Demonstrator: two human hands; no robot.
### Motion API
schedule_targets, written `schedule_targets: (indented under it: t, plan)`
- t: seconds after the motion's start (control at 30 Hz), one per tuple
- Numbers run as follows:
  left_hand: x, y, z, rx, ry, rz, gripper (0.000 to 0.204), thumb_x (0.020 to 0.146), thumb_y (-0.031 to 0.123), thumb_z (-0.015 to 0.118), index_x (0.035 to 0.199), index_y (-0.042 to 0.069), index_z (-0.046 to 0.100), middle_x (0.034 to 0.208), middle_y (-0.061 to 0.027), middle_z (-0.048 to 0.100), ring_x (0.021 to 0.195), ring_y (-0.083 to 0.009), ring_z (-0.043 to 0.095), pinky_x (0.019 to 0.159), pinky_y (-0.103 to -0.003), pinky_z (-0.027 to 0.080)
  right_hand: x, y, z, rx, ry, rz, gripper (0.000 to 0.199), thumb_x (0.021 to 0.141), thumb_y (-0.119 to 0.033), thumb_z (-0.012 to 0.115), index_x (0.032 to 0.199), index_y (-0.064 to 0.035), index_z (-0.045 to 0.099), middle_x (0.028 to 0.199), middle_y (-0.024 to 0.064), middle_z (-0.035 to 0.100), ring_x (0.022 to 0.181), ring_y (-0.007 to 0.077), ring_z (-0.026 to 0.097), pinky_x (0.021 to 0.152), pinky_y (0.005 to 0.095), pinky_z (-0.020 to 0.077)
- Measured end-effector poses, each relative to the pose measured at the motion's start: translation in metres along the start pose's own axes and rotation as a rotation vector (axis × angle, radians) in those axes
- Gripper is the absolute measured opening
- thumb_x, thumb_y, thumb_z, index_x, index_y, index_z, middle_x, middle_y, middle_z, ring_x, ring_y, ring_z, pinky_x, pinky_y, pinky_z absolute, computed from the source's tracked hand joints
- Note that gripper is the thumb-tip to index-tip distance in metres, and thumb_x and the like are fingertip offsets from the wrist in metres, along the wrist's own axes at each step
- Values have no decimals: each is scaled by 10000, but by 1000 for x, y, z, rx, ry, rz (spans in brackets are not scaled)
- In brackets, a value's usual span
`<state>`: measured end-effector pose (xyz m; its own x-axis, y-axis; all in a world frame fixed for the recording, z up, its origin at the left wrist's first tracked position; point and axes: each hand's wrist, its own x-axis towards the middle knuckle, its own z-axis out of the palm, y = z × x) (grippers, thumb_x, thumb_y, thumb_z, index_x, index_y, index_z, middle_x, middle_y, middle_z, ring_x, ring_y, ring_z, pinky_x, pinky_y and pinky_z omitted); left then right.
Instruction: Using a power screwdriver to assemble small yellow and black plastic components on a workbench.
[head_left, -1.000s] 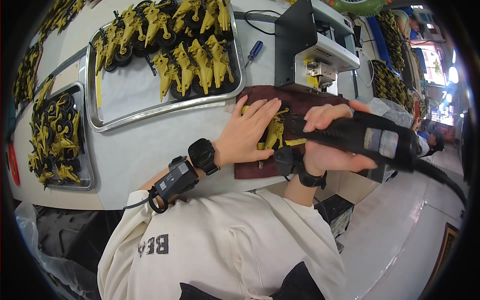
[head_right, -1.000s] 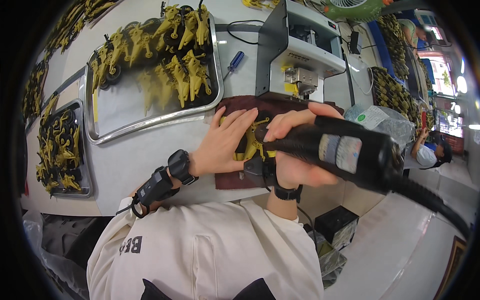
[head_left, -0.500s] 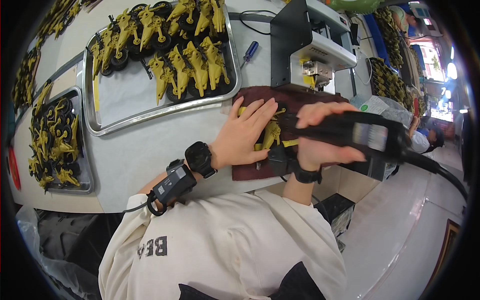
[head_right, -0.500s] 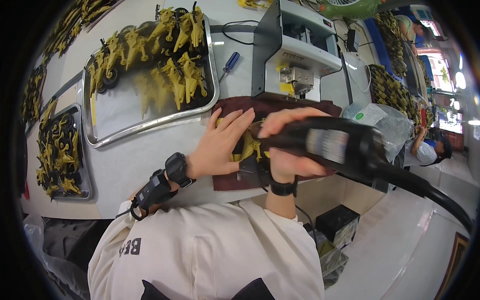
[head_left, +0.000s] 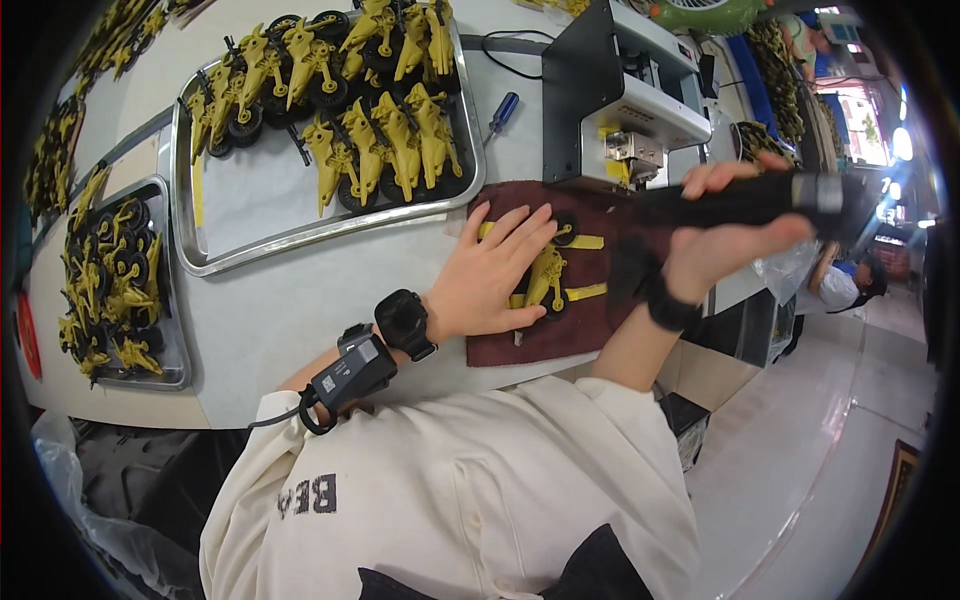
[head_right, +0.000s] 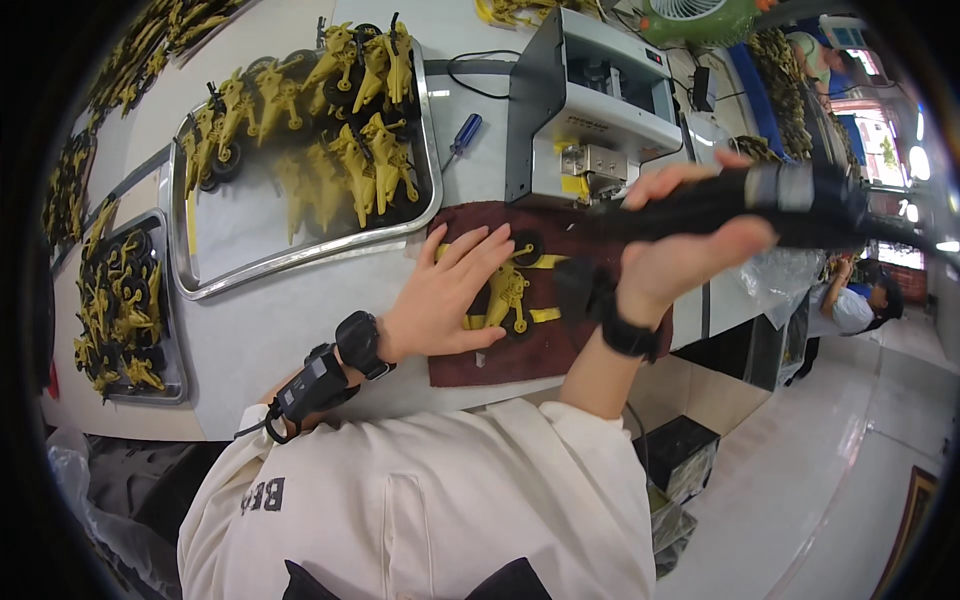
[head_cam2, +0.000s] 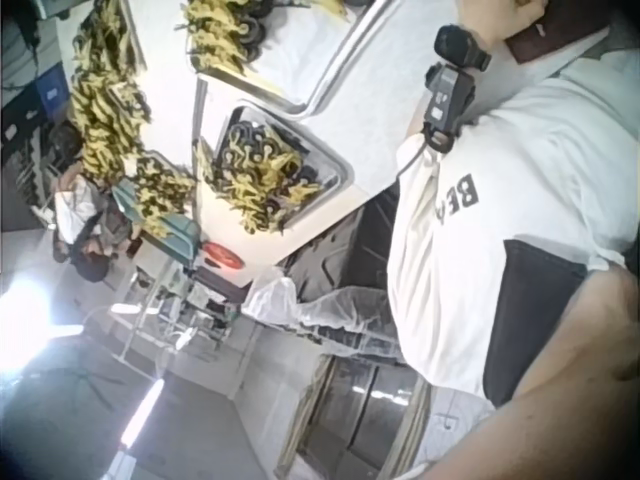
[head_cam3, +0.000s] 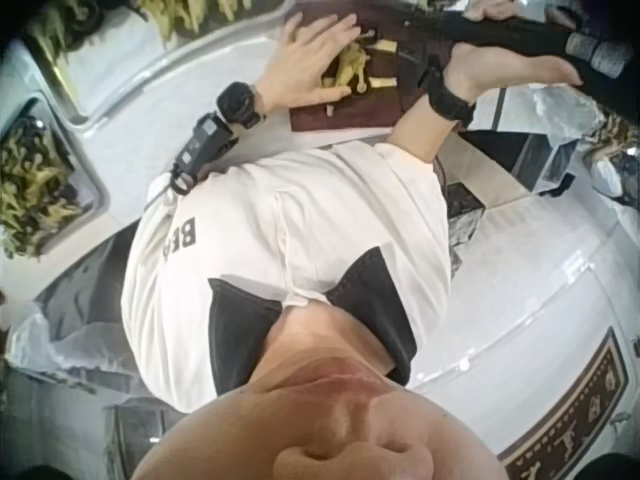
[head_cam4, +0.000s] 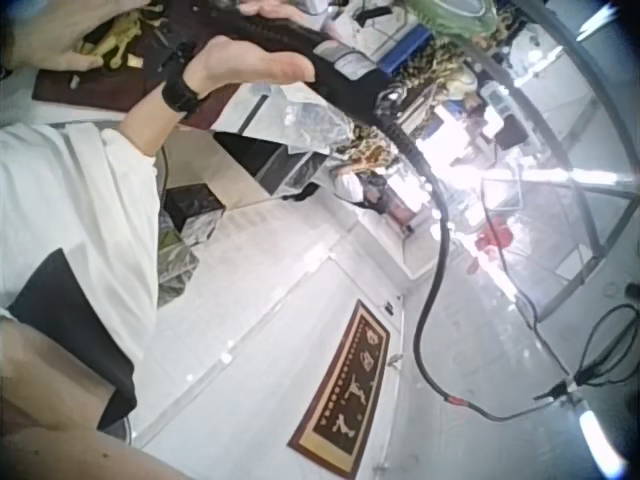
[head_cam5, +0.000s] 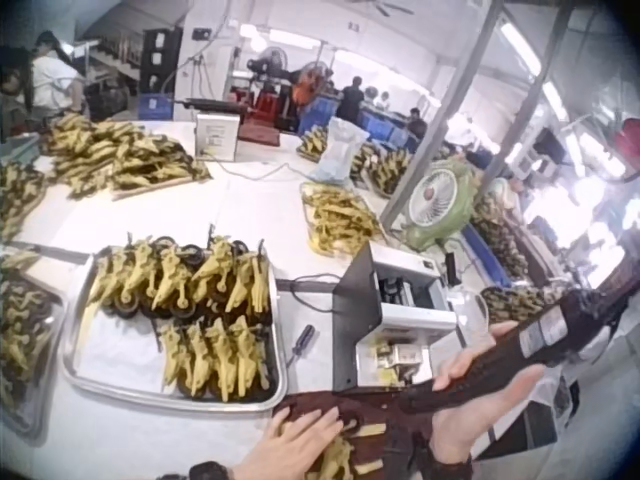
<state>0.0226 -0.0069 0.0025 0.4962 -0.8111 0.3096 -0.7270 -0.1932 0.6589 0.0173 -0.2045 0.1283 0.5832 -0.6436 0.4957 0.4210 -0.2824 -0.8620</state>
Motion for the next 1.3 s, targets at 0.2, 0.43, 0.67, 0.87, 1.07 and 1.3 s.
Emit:
schedule_targets:
  t: [0.2, 0.43, 0.67, 0.87, 1.07, 1.3]
  plan:
    - [-1, -1, 4, -14, -15, -15, 839, 671, 399, 694, 1351, 65, 332, 1448, -124, 289, 1299, -310, 312, 1063, -527, 161, -48, 1, 7, 39, 0, 45, 933, 682, -856, 361, 1107, -25, 387, 572, 95, 512, 418, 198, 468, 450, 327, 407]
    - [0, -1, 3, -17, -21, -17, 835, 670, 398, 691, 1347, 61, 337, 1443, -125, 297, 1299, -312, 313, 1060, -531, 162, -47, 19, 8, 23, 14, 64, 883, 714, -840, 333, 1092, -44, 378, 584, 87, 511, 442, 197, 483, 467, 332, 416]
    - [0, 0, 2, -15, -27, -25, 829, 669, 398, 684, 1347, 66, 343, 1441, -128, 300, 1293, -314, 318, 1055, -535, 165, -51, 27, 10, 26, -69, 128, 837, 701, -828, 373, 1059, -72, 391, 615, 65, 496, 480, 187, 487, 508, 313, 420]
    - [2, 0, 2, 20, -42, -33, 807, 665, 407, 672, 1341, 91, 367, 1433, -126, 310, 1277, -313, 335, 1049, -536, 176, -59, 31, 8, 43, -8, 119, 814, 682, -832, 401, 1006, -86, 435, 611, 57, 486, 485, 188, 486, 514, 308, 416]
    - [1, 1, 3, 22, -28, -39, 812, 664, 394, 674, 1348, 93, 357, 1433, -120, 312, 1267, -312, 345, 1056, -531, 169, -12, -8, 4, 67, 206, -202, 980, 683, -874, 282, 1129, -12, 422, 569, 85, 520, 438, 181, 473, 439, 306, 431]
    - [4, 6, 1, 32, -22, 8, 795, 669, 394, 672, 1331, 77, 368, 1418, -134, 319, 1260, -305, 343, 1055, -527, 178, 10, 0, 1, -63, 85, -35, 850, 728, -804, 399, 1044, -15, 433, 583, 82, 502, 456, 173, 481, 449, 283, 428]
